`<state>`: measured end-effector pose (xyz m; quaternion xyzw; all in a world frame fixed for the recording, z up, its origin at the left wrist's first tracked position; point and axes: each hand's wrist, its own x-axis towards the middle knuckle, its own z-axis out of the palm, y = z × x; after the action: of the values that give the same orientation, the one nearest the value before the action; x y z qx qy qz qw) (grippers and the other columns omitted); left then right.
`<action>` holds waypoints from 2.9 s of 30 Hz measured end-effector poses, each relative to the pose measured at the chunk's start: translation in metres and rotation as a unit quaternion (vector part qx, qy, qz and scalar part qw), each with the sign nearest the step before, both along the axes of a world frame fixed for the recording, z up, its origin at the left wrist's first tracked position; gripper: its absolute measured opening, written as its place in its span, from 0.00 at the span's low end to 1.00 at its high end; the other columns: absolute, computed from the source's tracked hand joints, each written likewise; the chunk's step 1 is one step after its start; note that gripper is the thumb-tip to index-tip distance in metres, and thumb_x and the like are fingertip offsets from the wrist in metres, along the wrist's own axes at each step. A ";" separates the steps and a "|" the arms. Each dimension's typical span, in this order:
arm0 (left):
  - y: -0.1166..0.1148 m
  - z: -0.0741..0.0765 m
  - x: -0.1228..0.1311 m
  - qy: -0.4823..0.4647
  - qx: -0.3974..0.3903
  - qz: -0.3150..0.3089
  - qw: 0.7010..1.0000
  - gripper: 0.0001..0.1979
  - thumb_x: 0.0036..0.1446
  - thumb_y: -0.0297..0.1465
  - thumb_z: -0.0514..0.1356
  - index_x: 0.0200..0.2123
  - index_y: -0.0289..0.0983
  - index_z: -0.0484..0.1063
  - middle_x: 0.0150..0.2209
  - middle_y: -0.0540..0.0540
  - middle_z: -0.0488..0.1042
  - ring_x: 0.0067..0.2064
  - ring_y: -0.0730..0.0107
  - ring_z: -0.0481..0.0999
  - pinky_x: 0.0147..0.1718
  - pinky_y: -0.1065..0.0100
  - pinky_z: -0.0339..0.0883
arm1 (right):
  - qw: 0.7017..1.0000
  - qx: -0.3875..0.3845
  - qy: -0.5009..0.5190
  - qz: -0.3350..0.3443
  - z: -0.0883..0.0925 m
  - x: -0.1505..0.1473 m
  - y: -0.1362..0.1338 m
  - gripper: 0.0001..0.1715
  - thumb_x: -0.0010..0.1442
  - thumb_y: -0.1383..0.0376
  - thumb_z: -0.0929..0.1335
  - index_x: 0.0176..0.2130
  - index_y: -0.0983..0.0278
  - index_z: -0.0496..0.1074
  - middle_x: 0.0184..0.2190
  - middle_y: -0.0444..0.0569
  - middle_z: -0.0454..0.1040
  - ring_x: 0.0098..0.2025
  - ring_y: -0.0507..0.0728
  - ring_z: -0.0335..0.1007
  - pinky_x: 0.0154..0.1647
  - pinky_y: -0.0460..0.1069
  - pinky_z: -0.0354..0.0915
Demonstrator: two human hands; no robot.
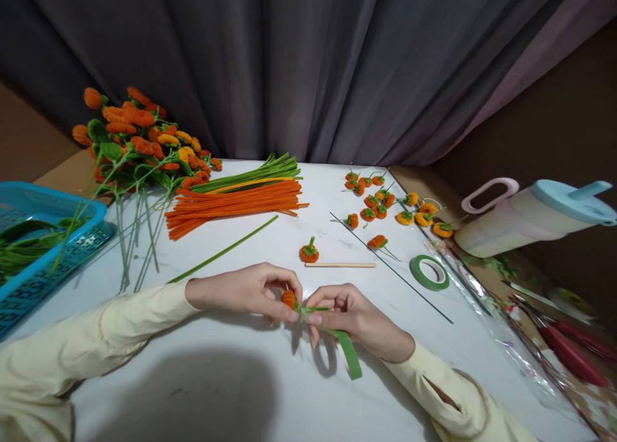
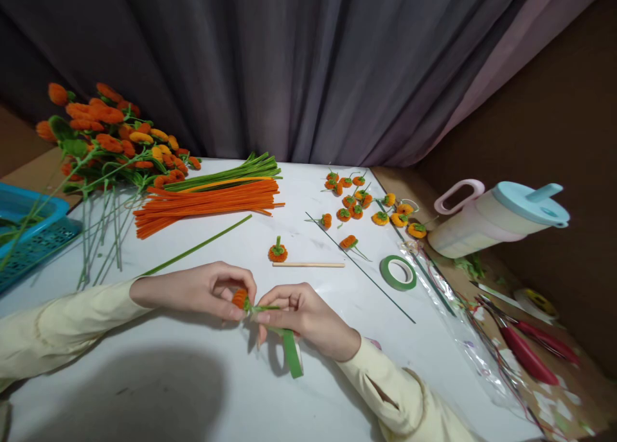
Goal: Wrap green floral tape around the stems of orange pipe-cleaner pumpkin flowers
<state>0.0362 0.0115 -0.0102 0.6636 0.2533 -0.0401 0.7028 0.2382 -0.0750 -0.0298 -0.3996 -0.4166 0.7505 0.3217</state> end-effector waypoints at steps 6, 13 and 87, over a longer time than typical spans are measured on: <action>0.001 -0.024 0.000 -0.140 0.321 -0.002 0.937 0.08 0.53 0.29 0.60 0.38 0.35 0.69 0.37 0.44 0.69 0.35 0.69 0.69 0.35 0.70 0.66 | 0.994 -0.102 0.020 -0.030 -0.010 0.004 0.010 0.12 0.49 0.64 0.74 0.27 0.71 0.73 0.19 0.46 0.74 0.14 0.43 0.48 0.16 0.43 0.40; 0.007 -0.041 -0.003 -0.109 0.521 -0.027 0.846 0.09 0.57 0.28 0.54 0.41 0.34 0.68 0.41 0.37 0.68 0.40 0.62 0.69 0.40 0.67 0.64 | 0.988 -0.144 0.056 -0.017 -0.015 0.012 0.014 0.10 0.44 0.67 0.74 0.26 0.71 0.73 0.18 0.49 0.75 0.12 0.43 0.49 0.14 0.42 0.39; -0.033 -0.049 0.026 -0.159 0.555 0.222 0.786 0.11 0.59 0.26 0.58 0.45 0.36 0.73 0.41 0.42 0.77 0.44 0.61 0.70 0.45 0.57 0.63 | 0.985 -0.076 0.124 -0.089 -0.024 0.010 0.011 0.10 0.50 0.63 0.74 0.28 0.70 0.75 0.17 0.44 0.71 0.13 0.43 0.50 0.16 0.43 0.44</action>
<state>0.0621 -0.0220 -0.0596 0.8616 0.2565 0.3706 0.2335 0.2480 -0.0645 -0.0538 -0.3622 -0.2782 0.7922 0.4047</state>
